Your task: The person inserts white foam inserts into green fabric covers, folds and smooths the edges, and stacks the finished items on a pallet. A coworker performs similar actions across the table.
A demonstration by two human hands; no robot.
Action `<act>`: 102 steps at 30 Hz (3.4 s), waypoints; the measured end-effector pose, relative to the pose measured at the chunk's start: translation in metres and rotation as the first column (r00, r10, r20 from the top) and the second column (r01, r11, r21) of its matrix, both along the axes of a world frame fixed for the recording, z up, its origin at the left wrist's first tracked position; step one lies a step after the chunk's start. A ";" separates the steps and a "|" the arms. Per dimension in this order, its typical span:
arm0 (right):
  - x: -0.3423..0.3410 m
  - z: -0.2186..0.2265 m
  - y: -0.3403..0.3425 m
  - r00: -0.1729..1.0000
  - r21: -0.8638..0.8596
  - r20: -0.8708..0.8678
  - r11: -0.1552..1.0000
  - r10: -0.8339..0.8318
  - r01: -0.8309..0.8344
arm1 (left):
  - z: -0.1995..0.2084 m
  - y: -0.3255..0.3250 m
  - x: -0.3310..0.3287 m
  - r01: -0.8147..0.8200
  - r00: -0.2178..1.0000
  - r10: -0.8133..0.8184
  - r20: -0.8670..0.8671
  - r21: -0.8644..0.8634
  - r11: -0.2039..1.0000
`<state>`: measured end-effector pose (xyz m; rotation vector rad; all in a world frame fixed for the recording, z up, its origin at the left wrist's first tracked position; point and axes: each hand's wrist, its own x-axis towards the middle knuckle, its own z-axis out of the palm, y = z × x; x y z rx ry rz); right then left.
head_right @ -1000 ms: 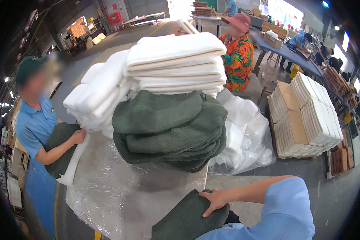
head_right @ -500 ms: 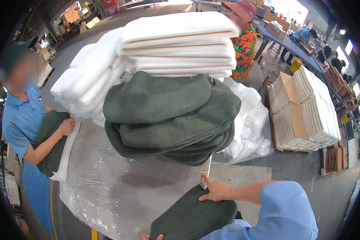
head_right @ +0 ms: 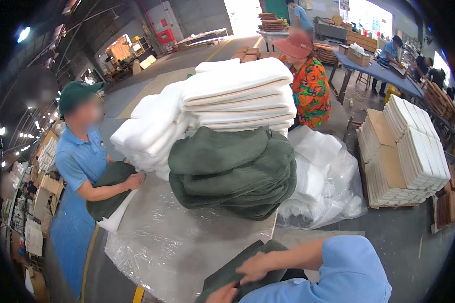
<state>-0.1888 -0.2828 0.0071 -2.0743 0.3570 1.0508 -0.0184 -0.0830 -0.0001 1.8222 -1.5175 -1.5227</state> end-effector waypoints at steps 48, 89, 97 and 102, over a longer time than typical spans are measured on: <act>-0.049 -0.151 -0.024 -0.519 0.506 0.045 -0.428 -0.854 0.748 | -0.069 0.074 0.062 -0.973 0.001 0.654 -0.756 0.150 0.174; -0.085 -0.026 -0.023 0.050 0.144 0.946 0.554 -0.320 0.820 | 0.032 -0.007 -0.012 0.074 0.789 0.161 0.593 -0.352 0.933; -0.098 0.001 -0.015 0.594 -0.423 0.804 0.721 0.021 0.548 | 0.028 -0.051 -0.061 0.111 0.727 0.146 0.671 -0.324 0.940; -0.082 0.011 -0.006 0.544 -0.460 0.827 0.728 0.142 0.509 | 0.045 -0.043 -0.044 0.084 0.784 0.062 0.617 -0.206 0.975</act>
